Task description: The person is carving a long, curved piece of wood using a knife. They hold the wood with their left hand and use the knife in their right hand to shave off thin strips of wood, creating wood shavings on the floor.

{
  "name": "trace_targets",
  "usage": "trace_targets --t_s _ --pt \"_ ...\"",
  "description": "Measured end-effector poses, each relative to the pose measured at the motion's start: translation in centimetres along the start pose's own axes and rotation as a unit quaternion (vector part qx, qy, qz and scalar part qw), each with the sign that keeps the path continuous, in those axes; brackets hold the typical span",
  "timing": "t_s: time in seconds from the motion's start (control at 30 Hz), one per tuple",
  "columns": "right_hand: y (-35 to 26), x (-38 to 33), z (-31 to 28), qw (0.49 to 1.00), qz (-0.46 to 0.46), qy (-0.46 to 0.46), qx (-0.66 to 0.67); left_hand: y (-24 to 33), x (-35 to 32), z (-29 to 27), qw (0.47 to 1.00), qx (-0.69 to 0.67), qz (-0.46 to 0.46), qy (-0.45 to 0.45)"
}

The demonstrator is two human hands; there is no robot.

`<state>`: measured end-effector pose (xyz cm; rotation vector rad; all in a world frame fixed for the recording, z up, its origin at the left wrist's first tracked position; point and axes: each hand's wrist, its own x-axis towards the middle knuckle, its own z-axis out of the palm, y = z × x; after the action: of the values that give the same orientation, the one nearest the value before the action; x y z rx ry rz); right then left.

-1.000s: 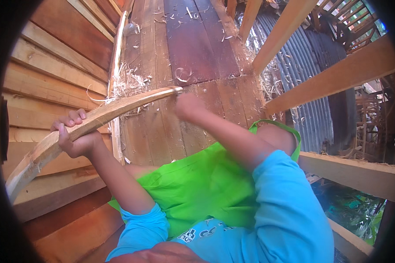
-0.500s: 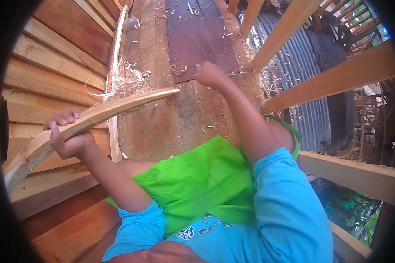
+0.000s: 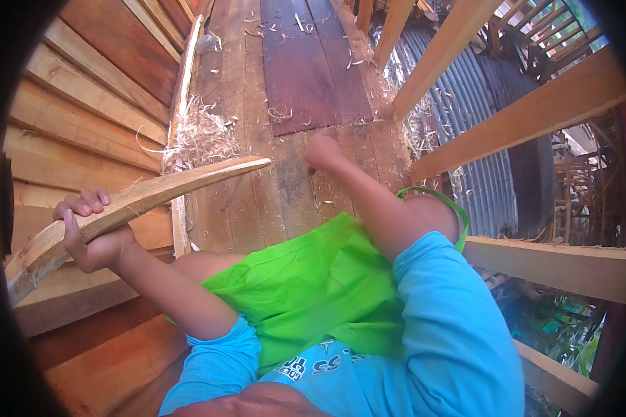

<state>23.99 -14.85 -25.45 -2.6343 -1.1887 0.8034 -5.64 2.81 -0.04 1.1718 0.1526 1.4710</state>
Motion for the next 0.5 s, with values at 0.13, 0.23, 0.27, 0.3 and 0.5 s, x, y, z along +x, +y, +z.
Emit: trace_targets --t_s 0.13,0.23,0.27,0.3,0.5 --pt "-5.3 -1.6 -1.1 0.957 -0.151 -0.082 0.235 1.3 -0.1 -0.5 0.999 0.020 0.017 0.020" --pt "-3.9 -1.7 0.4 0.967 0.062 0.118 0.218 1.5 0.0 -0.4 1.000 0.012 0.017 0.014" --pt "-4.1 -2.2 0.3 0.960 0.123 0.107 0.226 1.7 -0.1 -0.5 1.000 0.013 0.018 0.021" --pt "-4.6 -3.2 -0.1 0.950 0.183 0.096 0.233 1.9 -0.1 -0.5 0.999 0.013 0.020 0.028" --pt "-5.2 -2.6 0.8 0.949 -0.094 -0.270 0.131 3.3 -0.1 -1.1 0.999 -0.024 0.015 0.019"
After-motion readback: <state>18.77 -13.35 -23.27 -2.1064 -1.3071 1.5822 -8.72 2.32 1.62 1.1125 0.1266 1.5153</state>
